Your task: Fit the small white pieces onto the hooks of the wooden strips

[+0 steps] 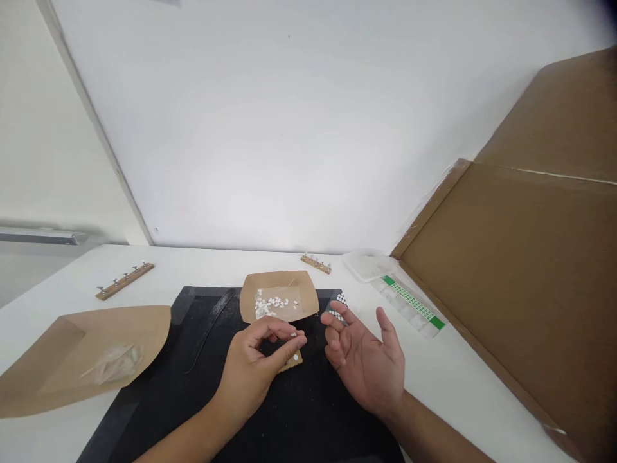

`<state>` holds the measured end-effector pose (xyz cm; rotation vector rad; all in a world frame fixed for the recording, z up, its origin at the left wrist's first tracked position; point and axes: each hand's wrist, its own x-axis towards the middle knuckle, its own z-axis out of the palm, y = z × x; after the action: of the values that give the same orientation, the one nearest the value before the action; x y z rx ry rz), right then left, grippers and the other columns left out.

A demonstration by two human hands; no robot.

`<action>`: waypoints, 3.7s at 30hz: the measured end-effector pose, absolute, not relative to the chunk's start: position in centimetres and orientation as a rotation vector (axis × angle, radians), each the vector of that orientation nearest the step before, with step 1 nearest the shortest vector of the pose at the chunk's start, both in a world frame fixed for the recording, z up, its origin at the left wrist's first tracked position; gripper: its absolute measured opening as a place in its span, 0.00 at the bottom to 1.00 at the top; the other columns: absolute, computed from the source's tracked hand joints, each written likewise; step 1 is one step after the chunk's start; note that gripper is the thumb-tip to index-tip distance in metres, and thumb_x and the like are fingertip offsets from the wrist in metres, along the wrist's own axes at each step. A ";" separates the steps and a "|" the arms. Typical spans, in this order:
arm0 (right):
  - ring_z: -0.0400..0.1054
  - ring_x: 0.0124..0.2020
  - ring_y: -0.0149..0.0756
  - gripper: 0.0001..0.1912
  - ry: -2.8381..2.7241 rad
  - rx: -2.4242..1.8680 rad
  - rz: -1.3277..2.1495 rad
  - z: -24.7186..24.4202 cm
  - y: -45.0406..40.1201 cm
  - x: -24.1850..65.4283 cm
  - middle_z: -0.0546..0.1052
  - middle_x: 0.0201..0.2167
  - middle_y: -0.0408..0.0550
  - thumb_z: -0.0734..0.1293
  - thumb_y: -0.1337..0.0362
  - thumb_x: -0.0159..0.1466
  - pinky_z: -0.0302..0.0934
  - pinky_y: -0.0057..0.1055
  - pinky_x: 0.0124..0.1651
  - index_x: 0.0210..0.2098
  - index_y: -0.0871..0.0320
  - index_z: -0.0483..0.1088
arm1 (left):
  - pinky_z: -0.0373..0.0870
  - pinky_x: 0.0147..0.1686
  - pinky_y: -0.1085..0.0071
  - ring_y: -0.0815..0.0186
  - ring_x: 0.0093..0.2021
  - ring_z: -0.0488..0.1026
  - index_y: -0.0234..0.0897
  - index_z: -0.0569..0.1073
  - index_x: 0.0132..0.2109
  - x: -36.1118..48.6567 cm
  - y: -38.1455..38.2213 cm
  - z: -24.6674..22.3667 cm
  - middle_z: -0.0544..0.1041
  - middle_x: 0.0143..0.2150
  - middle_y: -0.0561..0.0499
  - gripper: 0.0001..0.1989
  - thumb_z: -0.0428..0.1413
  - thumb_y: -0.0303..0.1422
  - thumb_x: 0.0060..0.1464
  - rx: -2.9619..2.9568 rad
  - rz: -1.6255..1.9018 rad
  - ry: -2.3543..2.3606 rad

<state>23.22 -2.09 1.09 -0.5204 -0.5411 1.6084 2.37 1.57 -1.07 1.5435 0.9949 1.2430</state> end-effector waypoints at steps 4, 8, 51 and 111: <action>0.73 0.37 0.40 0.38 -0.656 -0.568 1.609 1.0 -2.2 23.0 0.78 0.53 0.61 0.52 0.35 0.71 0.58 0.27 0.27 0.56 0.58 0.75 | 0.77 0.42 0.67 0.60 0.39 0.83 0.40 0.83 0.38 2.4 1.4 -1.0 0.85 0.36 0.50 0.08 0.70 0.38 0.56 1.568 1.237 0.960; 0.74 0.38 0.40 0.29 -0.973 -0.720 1.512 0.1 -2.4 22.7 0.77 0.52 0.57 0.64 0.38 0.69 0.60 0.27 0.28 0.56 0.53 0.74 | 0.75 0.40 0.68 0.61 0.37 0.81 0.40 0.84 0.37 2.3 1.1 -0.7 0.85 0.36 0.49 0.07 0.68 0.39 0.58 1.644 1.216 0.966; 0.81 0.33 0.38 0.08 -1.767 -1.312 0.372 -1.6 -3.6 21.9 0.85 0.37 0.47 0.66 0.61 0.74 0.75 0.31 0.36 0.48 0.51 0.78 | 0.70 0.33 0.73 0.67 0.32 0.74 0.40 0.84 0.44 2.5 1.3 -0.6 0.82 0.36 0.48 0.09 0.59 0.34 0.66 1.770 1.052 0.814; 0.70 0.35 0.36 0.07 -1.912 -0.989 0.620 -1.5 -2.9 22.9 0.75 0.37 0.45 0.64 0.71 0.72 0.63 0.32 0.36 0.46 0.51 0.66 | 0.75 0.38 0.73 0.67 0.38 0.77 0.35 0.80 0.50 1.4 2.0 0.0 0.79 0.40 0.46 0.10 0.59 0.21 0.64 2.239 1.193 0.508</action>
<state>22.89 -2.90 -1.54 -0.9888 -1.9121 0.6197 1.42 1.97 -0.03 2.2394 0.5076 1.1926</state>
